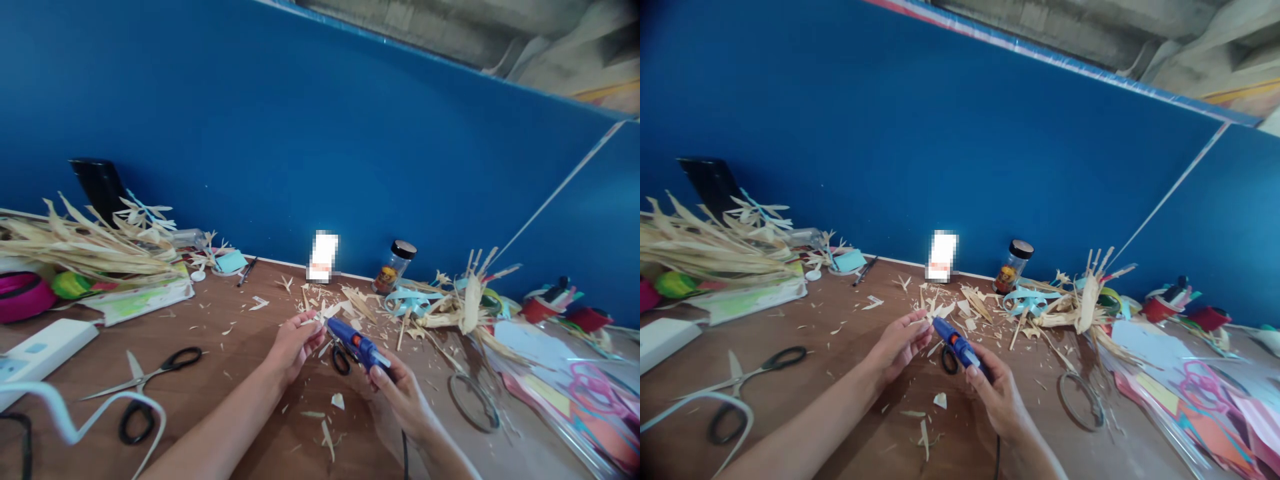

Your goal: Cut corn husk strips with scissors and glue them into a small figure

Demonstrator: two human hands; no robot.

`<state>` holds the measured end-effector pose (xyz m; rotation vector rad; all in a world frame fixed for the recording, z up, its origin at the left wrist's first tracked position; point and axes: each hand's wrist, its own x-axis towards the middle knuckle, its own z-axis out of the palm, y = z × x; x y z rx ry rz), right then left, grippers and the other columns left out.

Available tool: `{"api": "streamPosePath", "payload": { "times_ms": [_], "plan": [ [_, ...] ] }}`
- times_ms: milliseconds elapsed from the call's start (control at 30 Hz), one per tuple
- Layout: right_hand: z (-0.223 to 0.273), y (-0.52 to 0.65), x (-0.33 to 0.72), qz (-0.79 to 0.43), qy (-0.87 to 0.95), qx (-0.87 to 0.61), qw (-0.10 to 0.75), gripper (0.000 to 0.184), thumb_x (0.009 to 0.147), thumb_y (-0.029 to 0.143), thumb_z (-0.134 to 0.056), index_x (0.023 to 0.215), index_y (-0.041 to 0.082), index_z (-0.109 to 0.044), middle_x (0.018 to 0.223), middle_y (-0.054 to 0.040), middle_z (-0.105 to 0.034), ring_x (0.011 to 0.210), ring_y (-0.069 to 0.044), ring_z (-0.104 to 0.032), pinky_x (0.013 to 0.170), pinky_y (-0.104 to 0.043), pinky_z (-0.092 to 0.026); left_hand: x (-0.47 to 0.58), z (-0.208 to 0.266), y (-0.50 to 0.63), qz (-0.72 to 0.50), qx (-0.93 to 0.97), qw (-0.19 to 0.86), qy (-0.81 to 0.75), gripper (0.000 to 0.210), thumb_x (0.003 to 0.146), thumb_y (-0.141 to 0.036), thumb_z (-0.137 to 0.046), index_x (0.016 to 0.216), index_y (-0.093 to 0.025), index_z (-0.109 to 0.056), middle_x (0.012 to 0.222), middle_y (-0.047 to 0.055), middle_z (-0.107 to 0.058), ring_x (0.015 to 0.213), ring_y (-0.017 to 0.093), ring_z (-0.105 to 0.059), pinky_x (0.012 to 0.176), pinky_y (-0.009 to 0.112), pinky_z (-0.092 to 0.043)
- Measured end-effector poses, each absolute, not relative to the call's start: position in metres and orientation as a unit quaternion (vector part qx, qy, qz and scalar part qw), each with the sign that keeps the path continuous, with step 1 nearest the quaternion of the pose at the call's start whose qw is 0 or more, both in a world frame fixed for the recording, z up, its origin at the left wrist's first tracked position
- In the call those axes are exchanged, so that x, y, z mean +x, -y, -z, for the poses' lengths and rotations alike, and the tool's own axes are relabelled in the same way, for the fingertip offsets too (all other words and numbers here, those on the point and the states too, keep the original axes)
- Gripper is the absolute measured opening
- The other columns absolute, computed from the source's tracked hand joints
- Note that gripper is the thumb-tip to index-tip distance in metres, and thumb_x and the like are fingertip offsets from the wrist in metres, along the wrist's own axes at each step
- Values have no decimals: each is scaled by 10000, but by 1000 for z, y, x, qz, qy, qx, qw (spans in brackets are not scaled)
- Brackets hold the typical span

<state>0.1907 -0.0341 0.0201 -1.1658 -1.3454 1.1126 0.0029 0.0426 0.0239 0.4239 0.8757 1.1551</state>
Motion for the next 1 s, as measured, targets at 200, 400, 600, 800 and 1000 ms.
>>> {"api": "streamPosePath", "payload": {
  "times_ms": [200, 400, 600, 800, 1000],
  "plan": [
    [-19, 32, 191, -466, 548, -484, 498, 396, 759, 419, -595, 1093, 208, -568, 707, -14, -593, 602, -125, -487, 550, -234, -398, 3, -22, -43, -524, 195, 726, -401, 368, 667, -77, -664, 998, -124, -511, 706, 49, -630, 610, 96, -606, 596, 202, -489],
    [-19, 33, 191, -476, 539, -480, 503, 376, 752, 405, -609, 1055, 183, -579, 717, -26, -594, 606, -132, -495, 547, -244, -399, 3, -19, -45, -532, 187, 726, -395, 358, 677, -88, -656, 1006, -127, -520, 715, 48, -630, 612, 91, -606, 577, 187, -485],
    [-22, 34, 188, -498, 493, -472, 535, 311, 731, 406, -633, 943, 182, -596, 728, -34, -607, 597, -126, -509, 538, -241, -408, 2, -19, -45, -530, 175, 731, -391, 353, 673, -72, -654, 998, -130, -529, 698, 33, -622, 612, 87, -605, 594, 187, -489],
    [-17, 31, 189, -483, 529, -476, 511, 363, 749, 423, -607, 1017, 179, -581, 705, -24, -597, 581, -123, -499, 524, -232, -402, 2, -25, -43, -528, 172, 734, -391, 354, 671, -77, -659, 997, -132, -532, 700, 39, -631, 611, 92, -607, 583, 187, -484],
    [-19, 30, 186, -495, 518, -461, 523, 323, 750, 414, -609, 979, 188, -589, 715, -25, -602, 577, -119, -504, 528, -234, -404, 3, -23, -42, -528, 184, 729, -395, 379, 657, -77, -672, 1005, -127, -530, 726, 52, -638, 624, 96, -610, 613, 202, -490]
  ]
}}
